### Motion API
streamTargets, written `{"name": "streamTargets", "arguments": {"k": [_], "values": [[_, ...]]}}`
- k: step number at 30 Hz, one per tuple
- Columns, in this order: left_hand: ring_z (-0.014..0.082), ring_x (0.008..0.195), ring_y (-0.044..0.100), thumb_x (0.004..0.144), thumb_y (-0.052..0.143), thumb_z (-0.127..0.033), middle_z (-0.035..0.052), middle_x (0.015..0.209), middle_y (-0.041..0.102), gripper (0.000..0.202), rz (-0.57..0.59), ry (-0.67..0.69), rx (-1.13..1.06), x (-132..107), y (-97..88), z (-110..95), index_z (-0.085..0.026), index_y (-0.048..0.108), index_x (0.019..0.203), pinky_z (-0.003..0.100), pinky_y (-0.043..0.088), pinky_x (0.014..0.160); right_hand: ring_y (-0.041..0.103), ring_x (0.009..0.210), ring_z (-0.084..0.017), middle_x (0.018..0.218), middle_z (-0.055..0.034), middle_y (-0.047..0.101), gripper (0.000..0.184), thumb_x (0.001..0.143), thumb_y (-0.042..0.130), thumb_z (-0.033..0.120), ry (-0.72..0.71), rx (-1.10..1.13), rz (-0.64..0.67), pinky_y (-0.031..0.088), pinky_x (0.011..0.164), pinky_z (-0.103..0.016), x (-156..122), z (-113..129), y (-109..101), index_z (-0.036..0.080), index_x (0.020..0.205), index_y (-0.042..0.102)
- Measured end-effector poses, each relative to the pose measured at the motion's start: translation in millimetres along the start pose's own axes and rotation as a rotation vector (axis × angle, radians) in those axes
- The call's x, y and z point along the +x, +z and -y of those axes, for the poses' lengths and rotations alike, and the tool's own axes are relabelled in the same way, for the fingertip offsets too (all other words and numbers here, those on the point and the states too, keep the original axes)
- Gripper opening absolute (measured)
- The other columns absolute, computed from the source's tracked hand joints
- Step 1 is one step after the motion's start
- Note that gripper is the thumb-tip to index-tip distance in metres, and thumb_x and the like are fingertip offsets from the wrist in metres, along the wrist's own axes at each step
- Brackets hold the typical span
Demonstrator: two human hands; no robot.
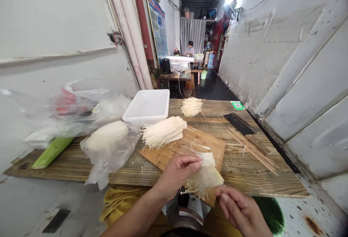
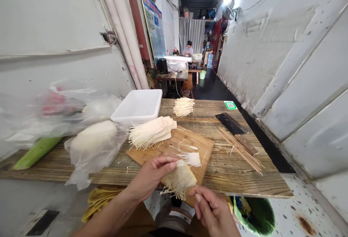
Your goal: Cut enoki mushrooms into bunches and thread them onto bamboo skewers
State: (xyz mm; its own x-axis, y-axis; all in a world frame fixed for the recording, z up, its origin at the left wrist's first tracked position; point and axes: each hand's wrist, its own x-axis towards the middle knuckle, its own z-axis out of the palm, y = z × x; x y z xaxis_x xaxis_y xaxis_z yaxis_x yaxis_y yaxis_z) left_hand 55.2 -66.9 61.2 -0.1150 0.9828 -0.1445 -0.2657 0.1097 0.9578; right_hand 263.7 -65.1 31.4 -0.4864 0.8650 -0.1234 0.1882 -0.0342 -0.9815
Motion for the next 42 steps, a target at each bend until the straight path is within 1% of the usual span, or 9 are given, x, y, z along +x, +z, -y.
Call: {"name": "streamTargets", "arguments": {"k": [4,8,15,19,25,31,33,37,42], "values": [[0.0107,0.074,0.054,0.066,0.079,-0.039,0.0001,0.079,0.069,0.024,0.011,-0.026,-0.101,-1.7,2.1,1.4,-0.019,0.075,0.079,0.022,0.039,0.071,0.038,0.049,-0.009,0.055,0.0021,0.047,0.041,0.084,0.055,0.056,0.046,0.046,-0.025,0.028,0.042,-0.019,-2.2,-4.0,-0.6,0.019,0.095,0.067],[0.0098,0.070,0.053,0.067,0.079,-0.037,0.0007,0.077,0.069,0.025,0.024,-0.074,-0.204,-2.2,3.3,-0.1,-0.017,0.075,0.079,0.022,0.039,0.070,0.037,0.047,-0.008,0.054,0.0024,0.047,0.042,0.082,0.056,0.056,0.063,0.087,-0.036,0.030,0.043,-0.019,-4.1,-5.7,-2.0,0.019,0.098,0.069],[0.0111,0.071,0.056,0.064,0.081,-0.036,0.0026,0.079,0.071,0.027,0.014,-0.095,-0.244,-3.5,5.0,-4.1,-0.015,0.075,0.081,0.023,0.040,0.071,0.039,0.048,-0.009,0.053,0.0016,0.047,0.043,0.082,0.057,0.056,0.044,0.066,-0.058,0.036,0.045,-0.021,-4.9,-4.4,-2.6,0.018,0.096,0.070],[0.0111,0.074,0.057,0.062,0.083,-0.034,0.0021,0.080,0.072,0.027,-0.004,-0.096,-0.274,-3.6,6.4,-4.4,-0.016,0.075,0.081,0.023,0.041,0.073,0.038,0.047,-0.008,0.053,0.0016,0.048,0.041,0.082,0.057,0.056,0.060,0.073,-0.064,0.034,0.043,-0.019,-4.9,-4.6,-2.7,0.019,0.096,0.071],[0.0106,0.074,0.058,0.061,0.084,-0.033,0.0013,0.080,0.072,0.026,-0.010,-0.101,-0.304,-3.0,8.9,-4.4,-0.017,0.075,0.079,0.023,0.041,0.074,0.038,0.047,-0.007,0.053,0.0026,0.047,0.040,0.082,0.057,0.055,0.055,0.090,-0.063,0.035,0.045,-0.018,-4.6,-6.7,-3.5,0.020,0.095,0.071],[0.0107,0.073,0.057,0.060,0.084,-0.034,0.0010,0.078,0.072,0.026,-0.024,-0.108,-0.324,-1.5,10.0,-1.6,-0.017,0.075,0.078,0.023,0.041,0.073,0.041,0.050,-0.010,0.052,0.0025,0.046,0.042,0.082,0.056,0.057,0.036,0.057,-0.079,0.040,0.049,-0.021,-5.0,-6.0,-3.2,0.020,0.095,0.071],[0.0109,0.073,0.057,0.060,0.084,-0.034,0.0009,0.077,0.071,0.027,-0.027,-0.109,-0.326,-1.8,10.3,-1.3,-0.017,0.075,0.078,0.023,0.041,0.074,0.040,0.049,-0.010,0.052,0.0025,0.045,0.042,0.082,0.056,0.057,0.034,0.053,-0.072,0.040,0.049,-0.021,-5.2,-5.2,-3.1,0.020,0.096,0.072],[0.0109,0.073,0.057,0.059,0.085,-0.034,0.0007,0.077,0.071,0.027,-0.028,-0.112,-0.322,-2.3,11.2,-2.1,-0.017,0.075,0.077,0.023,0.040,0.073,0.036,0.047,-0.009,0.052,0.0032,0.043,0.043,0.082,0.056,0.056,0.043,0.071,-0.048,0.034,0.046,-0.020,-5.3,-4.4,-2.7,0.019,0.098,0.071],[0.0110,0.073,0.056,0.058,0.085,-0.034,0.0004,0.076,0.070,0.027,-0.044,-0.101,-0.303,-2.4,11.6,-1.0,-0.017,0.075,0.075,0.023,0.039,0.074,0.036,0.046,-0.009,0.051,0.0033,0.042,0.046,0.081,0.056,0.058,0.045,0.095,-0.056,0.034,0.044,-0.021,-5.3,-5.4,-0.8,0.018,0.098,0.071]]}}
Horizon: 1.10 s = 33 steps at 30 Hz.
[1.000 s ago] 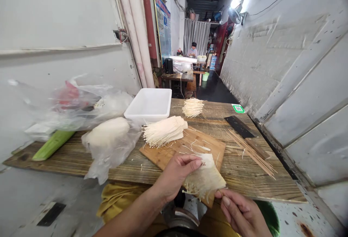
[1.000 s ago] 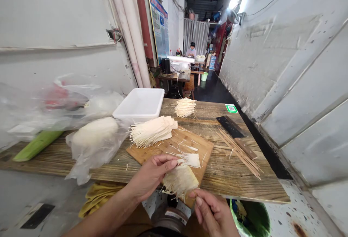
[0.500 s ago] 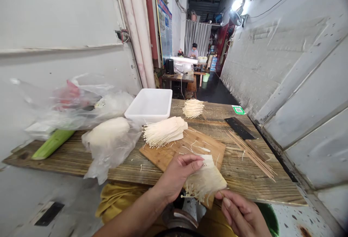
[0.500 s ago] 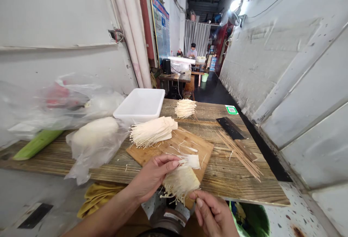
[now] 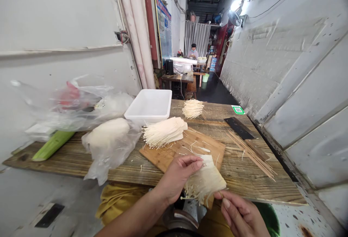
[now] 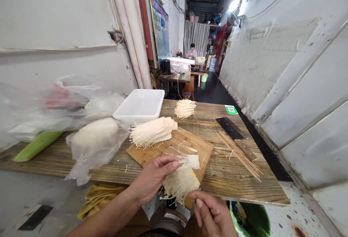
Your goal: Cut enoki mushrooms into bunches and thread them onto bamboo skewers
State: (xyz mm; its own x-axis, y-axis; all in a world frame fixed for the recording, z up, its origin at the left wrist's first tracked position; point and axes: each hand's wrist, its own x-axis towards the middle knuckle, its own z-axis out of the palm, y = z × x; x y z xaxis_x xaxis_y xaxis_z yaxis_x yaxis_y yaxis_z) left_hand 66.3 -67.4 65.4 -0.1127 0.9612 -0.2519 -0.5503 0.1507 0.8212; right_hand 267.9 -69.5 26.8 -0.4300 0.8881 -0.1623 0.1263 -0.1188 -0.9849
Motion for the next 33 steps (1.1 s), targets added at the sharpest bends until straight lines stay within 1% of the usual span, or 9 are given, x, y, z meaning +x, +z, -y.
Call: {"name": "streamTargets", "arguments": {"k": [3,8,13,16,18,21,25,29,33], "values": [[0.0102,0.071,0.054,0.059,0.084,-0.036,-0.0003,0.074,0.069,0.026,0.009,0.002,0.023,0.0,-0.3,1.5,-0.018,0.075,0.076,0.023,0.038,0.072,0.035,0.047,-0.008,0.051,0.0038,0.040,0.047,0.081,0.057,0.059,0.005,0.031,0.001,0.032,0.042,-0.019,-0.8,-0.9,1.2,0.017,0.098,0.070],[0.0105,0.070,0.053,0.059,0.084,-0.037,0.0000,0.074,0.069,0.027,0.002,0.007,0.049,0.0,1.5,3.3,-0.018,0.075,0.076,0.023,0.037,0.071,0.028,0.042,-0.005,0.050,0.0057,0.039,0.047,0.081,0.056,0.059,0.038,0.047,0.011,0.025,0.040,-0.018,-2.2,-4.5,2.2,0.018,0.101,0.068],[0.0111,0.066,0.052,0.054,0.085,-0.037,0.0007,0.070,0.069,0.029,-0.030,0.004,0.104,0.6,2.8,3.0,-0.016,0.075,0.072,0.024,0.037,0.069,0.032,0.042,-0.006,0.050,0.0047,0.044,0.046,0.080,0.058,0.060,0.041,0.061,-0.024,0.028,0.042,-0.019,-0.5,-7.8,3.6,0.018,0.097,0.068],[0.0106,0.062,0.051,0.055,0.084,-0.039,0.0009,0.065,0.067,0.029,-0.013,0.001,0.137,2.9,0.6,-0.3,-0.015,0.074,0.068,0.024,0.036,0.065,0.031,0.043,-0.005,0.051,0.0054,0.043,0.045,0.080,0.058,0.059,0.055,0.079,-0.017,0.025,0.043,-0.019,0.7,-6.4,4.8,0.018,0.095,0.067],[0.0120,0.066,0.053,0.061,0.081,-0.043,0.0027,0.070,0.068,0.032,0.035,0.005,0.131,5.3,-1.8,-3.6,-0.015,0.076,0.076,0.024,0.037,0.066,0.031,0.042,-0.005,0.051,0.0061,0.041,0.044,0.081,0.058,0.059,0.069,0.086,0.001,0.022,0.043,-0.018,1.3,-4.2,5.1,0.018,0.094,0.066],[0.0163,0.079,0.059,0.068,0.076,-0.045,0.0056,0.085,0.072,0.037,0.085,0.045,0.172,9.4,-5.4,-7.9,-0.018,0.076,0.092,0.026,0.040,0.074,0.028,0.042,-0.004,0.051,0.0067,0.039,0.047,0.080,0.057,0.061,0.086,0.074,0.025,0.019,0.042,-0.018,1.8,-0.9,4.2,0.018,0.095,0.065],[0.0207,0.090,0.060,0.064,0.079,-0.042,0.0061,0.095,0.074,0.031,0.114,0.089,0.330,13.4,-10.0,-8.4,-0.021,0.077,0.087,0.029,0.041,0.082,0.027,0.043,-0.005,0.051,0.0068,0.037,0.048,0.080,0.055,0.064,0.091,0.044,0.057,0.018,0.042,-0.018,1.9,3.2,2.1,0.019,0.095,0.064],[0.0174,0.075,0.060,0.062,0.081,-0.042,0.0051,0.082,0.074,0.028,0.152,0.063,0.390,13.0,-15.3,-4.9,-0.020,0.078,0.078,0.027,0.042,0.072,0.028,0.044,-0.006,0.050,0.0062,0.038,0.047,0.083,0.052,0.062,0.089,0.014,0.124,0.016,0.042,-0.019,-0.2,8.4,0.7,0.018,0.094,0.064],[0.0142,0.062,0.059,0.056,0.083,-0.043,0.0049,0.071,0.074,0.028,0.159,-0.036,0.406,4.5,-22.0,-3.7,-0.020,0.078,0.072,0.026,0.042,0.064,0.028,0.043,-0.005,0.051,0.0055,0.041,0.047,0.088,0.046,0.059,0.062,0.000,0.236,0.016,0.041,-0.019,-4.8,9.5,0.8,0.016,0.093,0.064]]}}
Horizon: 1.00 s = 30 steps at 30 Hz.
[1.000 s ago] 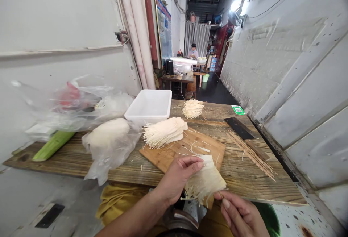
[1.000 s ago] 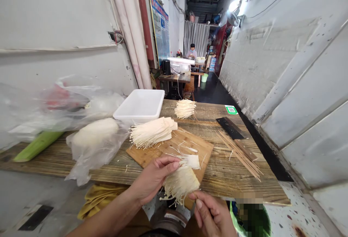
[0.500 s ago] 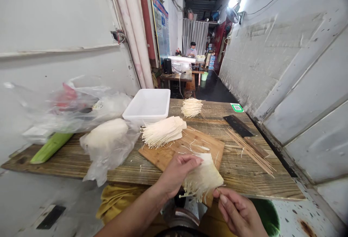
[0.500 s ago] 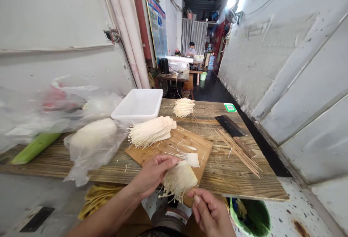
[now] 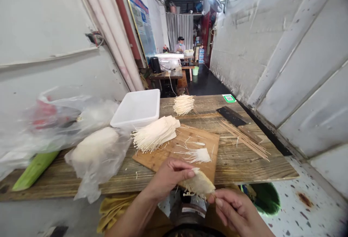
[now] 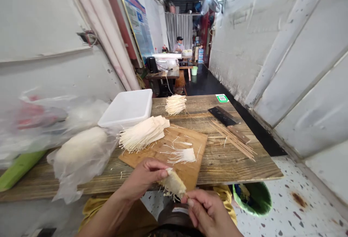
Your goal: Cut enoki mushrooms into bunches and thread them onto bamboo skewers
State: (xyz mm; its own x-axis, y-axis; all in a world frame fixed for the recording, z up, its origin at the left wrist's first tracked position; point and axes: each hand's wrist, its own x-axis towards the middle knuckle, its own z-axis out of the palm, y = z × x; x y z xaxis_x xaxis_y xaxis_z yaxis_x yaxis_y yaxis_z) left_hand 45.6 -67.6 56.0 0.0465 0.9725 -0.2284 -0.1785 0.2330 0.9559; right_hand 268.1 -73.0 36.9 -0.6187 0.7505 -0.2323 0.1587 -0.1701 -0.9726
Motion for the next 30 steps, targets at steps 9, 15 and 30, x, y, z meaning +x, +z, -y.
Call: {"name": "streamTargets", "arguments": {"k": [9,15,30], "values": [[0.0207,0.067,0.065,0.064,0.079,-0.042,0.0088,0.080,0.076,0.027,0.258,-0.014,0.245,-16.5,-11.7,-12.6,-0.024,0.079,0.084,0.029,0.047,0.062,0.033,0.044,-0.006,0.053,0.0037,0.045,0.047,0.091,0.039,0.056,-0.057,-0.035,0.145,0.023,0.041,-0.017,-1.7,-3.2,5.4,0.016,0.092,0.064],[0.0280,0.078,0.068,0.064,0.078,-0.045,0.0109,0.083,0.076,0.028,0.329,-0.063,0.257,-17.0,-0.6,-17.0,-0.024,0.079,0.082,0.035,0.050,0.072,0.038,0.047,-0.008,0.055,0.0026,0.047,0.042,0.092,0.038,0.053,-0.092,-0.051,0.153,0.027,0.044,-0.018,-8.5,-4.1,2.7,0.018,0.087,0.060],[0.0255,0.110,0.060,0.082,0.063,-0.040,0.0079,0.117,0.068,0.034,0.129,0.204,0.755,55.6,6.9,-14.5,-0.024,0.069,0.111,0.040,0.039,0.101,0.035,0.046,-0.009,0.056,0.0020,0.048,0.043,0.085,0.049,0.059,-0.037,0.064,-0.438,0.025,0.044,-0.023,-32.3,-3.4,-41.4,0.020,0.066,0.053]]}}
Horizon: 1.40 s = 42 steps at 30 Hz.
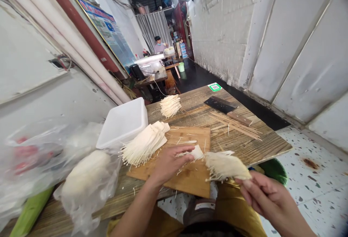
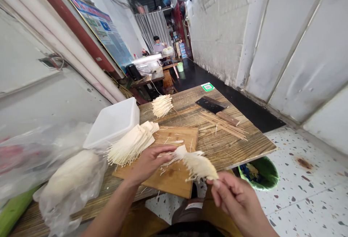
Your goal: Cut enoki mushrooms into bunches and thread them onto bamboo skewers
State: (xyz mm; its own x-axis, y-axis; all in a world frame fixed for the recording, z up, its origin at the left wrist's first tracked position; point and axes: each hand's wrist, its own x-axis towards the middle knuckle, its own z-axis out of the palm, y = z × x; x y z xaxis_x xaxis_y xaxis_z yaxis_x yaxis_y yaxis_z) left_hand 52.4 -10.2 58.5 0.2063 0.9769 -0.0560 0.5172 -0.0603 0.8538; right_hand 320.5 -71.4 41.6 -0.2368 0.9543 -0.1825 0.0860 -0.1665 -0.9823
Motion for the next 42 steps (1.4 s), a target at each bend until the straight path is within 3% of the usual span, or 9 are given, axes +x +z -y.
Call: {"name": "streamTargets", "arguments": {"k": [4,7,11,18,24,29,34,38,42], "values": [[0.0259,0.124,0.046,0.076,0.067,-0.024,0.0085,0.133,0.057,0.056,0.033,0.039,0.547,28.2,21.9,15.5,-0.022,0.054,0.130,0.038,0.030,0.107,0.034,0.046,-0.009,0.054,0.0028,0.043,0.044,0.089,0.047,0.053,-0.094,-0.136,-0.176,0.026,0.045,-0.023,-5.6,-5.5,-14.6,0.020,0.062,0.052],[0.0311,0.118,0.048,0.073,0.070,-0.025,0.0126,0.125,0.060,0.057,0.018,-0.031,0.614,37.0,32.5,20.7,-0.020,0.056,0.127,0.044,0.032,0.101,0.034,0.046,-0.009,0.052,0.0033,0.039,0.043,0.091,0.044,0.050,-0.138,-0.232,-0.222,0.025,0.044,-0.023,-8.2,-5.8,-16.6,0.020,0.060,0.050],[0.0323,0.108,0.052,0.070,0.071,-0.029,0.0108,0.110,0.064,0.032,-0.003,-0.099,0.643,38.5,33.2,17.7,-0.020,0.067,0.100,0.042,0.035,0.091,0.035,0.047,-0.010,0.052,0.0034,0.040,0.041,0.092,0.043,0.047,-0.185,-0.276,-0.208,0.027,0.045,-0.023,-7.4,-8.9,-14.3,0.021,0.062,0.051],[0.0274,0.094,0.060,0.065,0.075,-0.035,0.0059,0.096,0.068,0.046,-0.001,-0.166,0.613,37.7,30.4,17.8,-0.021,0.061,0.106,0.037,0.033,0.083,0.037,0.046,-0.009,0.053,0.0039,0.044,0.039,0.095,0.041,0.043,-0.220,-0.237,-0.055,0.032,0.049,-0.023,1.3,-15.4,-6.3,0.021,0.065,0.051],[0.0295,0.097,0.058,0.058,0.079,-0.035,0.0080,0.097,0.068,0.034,-0.010,-0.218,0.595,48.2,32.1,25.2,-0.020,0.064,0.086,0.035,0.034,0.080,0.037,0.047,-0.008,0.054,0.0038,0.045,0.037,0.094,0.043,0.043,-0.220,-0.216,-0.086,0.029,0.046,-0.023,-1.9,-7.0,2.8,0.020,0.066,0.052],[0.0301,0.096,0.060,0.058,0.078,-0.031,0.0061,0.094,0.069,0.051,0.014,-0.222,0.550,49.4,34.7,24.1,-0.022,0.061,0.105,0.040,0.032,0.085,0.037,0.045,-0.008,0.055,0.0030,0.048,0.039,0.093,0.044,0.045,-0.199,-0.193,-0.042,0.030,0.045,-0.022,-4.0,-5.3,6.7,0.020,0.063,0.051],[0.0323,0.102,0.054,0.052,0.079,-0.025,0.0089,0.098,0.066,0.033,0.008,-0.183,0.471,49.6,35.2,21.3,-0.020,0.065,0.081,0.038,0.033,0.084,0.037,0.044,-0.008,0.055,0.0035,0.047,0.042,0.092,0.045,0.048,-0.149,-0.161,-0.076,0.029,0.045,-0.022,-5.8,-1.4,12.5,0.020,0.062,0.050],[0.0225,0.079,0.057,0.055,0.074,-0.018,0.0017,0.074,0.064,0.017,0.033,-0.157,0.288,49.7,31.3,22.9,-0.019,0.060,0.064,0.032,0.035,0.073,0.037,0.044,-0.008,0.054,0.0036,0.046,0.042,0.091,0.045,0.048,-0.155,-0.177,-0.089,0.028,0.045,-0.022,-6.8,-0.6,14.3,0.020,0.061,0.050],[0.0154,0.061,0.052,0.060,0.073,-0.024,-0.0033,0.060,0.057,0.017,0.005,-0.135,0.004,42.0,21.2,26.0,-0.019,0.058,0.065,0.027,0.035,0.061,0.036,0.045,-0.008,0.053,0.0042,0.044,0.040,0.091,0.046,0.048,-0.180,-0.209,-0.101,0.027,0.045,-0.022,-6.4,-0.4,14.7,0.020,0.063,0.050]]}}
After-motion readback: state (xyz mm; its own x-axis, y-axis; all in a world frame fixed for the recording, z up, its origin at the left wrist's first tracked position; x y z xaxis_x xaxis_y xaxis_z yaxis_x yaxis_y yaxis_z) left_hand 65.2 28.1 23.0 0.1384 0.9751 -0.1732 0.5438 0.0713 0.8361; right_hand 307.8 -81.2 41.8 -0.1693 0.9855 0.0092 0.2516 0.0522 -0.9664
